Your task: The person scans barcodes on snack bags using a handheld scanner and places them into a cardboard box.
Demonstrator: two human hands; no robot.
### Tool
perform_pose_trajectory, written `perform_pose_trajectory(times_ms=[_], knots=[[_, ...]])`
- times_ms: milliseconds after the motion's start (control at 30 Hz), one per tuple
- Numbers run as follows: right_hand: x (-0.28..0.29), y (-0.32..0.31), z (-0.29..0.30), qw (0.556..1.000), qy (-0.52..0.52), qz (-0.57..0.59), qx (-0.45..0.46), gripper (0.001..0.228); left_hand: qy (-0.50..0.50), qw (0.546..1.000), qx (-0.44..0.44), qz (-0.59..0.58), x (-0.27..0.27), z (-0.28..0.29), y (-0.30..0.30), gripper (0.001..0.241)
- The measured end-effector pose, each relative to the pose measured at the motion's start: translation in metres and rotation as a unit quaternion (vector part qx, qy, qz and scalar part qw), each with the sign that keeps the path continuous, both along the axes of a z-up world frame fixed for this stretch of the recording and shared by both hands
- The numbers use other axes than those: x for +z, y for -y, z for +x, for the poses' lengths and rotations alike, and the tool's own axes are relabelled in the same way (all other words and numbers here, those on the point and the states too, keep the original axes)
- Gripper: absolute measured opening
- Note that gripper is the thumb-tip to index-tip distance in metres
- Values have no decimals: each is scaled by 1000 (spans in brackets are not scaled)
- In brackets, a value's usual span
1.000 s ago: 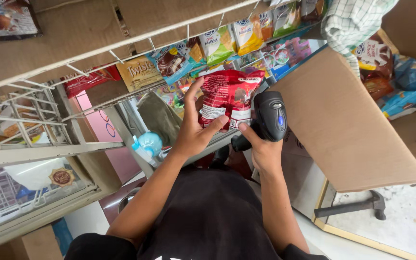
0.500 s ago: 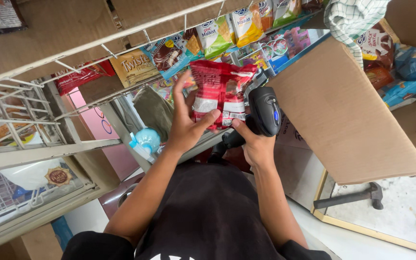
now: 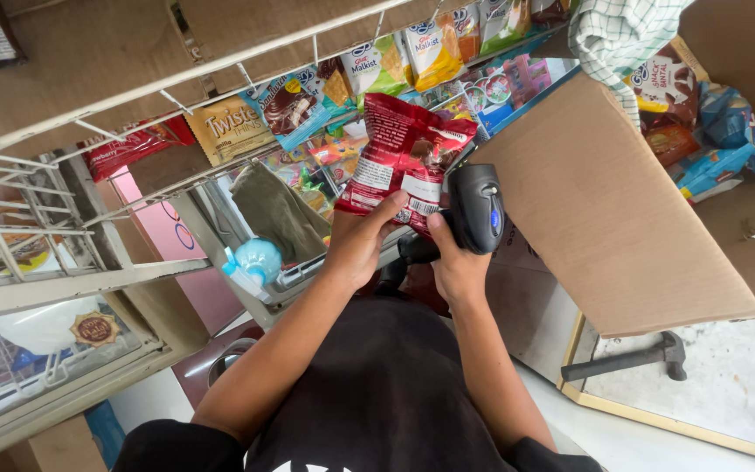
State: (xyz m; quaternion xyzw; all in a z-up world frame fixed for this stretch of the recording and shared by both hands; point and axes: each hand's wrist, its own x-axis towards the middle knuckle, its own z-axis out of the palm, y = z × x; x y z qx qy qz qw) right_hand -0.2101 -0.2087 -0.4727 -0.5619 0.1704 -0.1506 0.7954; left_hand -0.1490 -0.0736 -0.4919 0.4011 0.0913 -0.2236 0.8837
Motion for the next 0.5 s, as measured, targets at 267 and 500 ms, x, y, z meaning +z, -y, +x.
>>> perform_pose_trajectory(times_ms=[267, 500], knots=[[-6, 12, 2, 999, 4, 15, -49, 34, 6, 999, -39, -4, 6, -2, 6, 33], [-13, 23, 1, 998, 6, 1, -66, 32, -8, 998, -52, 29, -4, -5, 16, 34]])
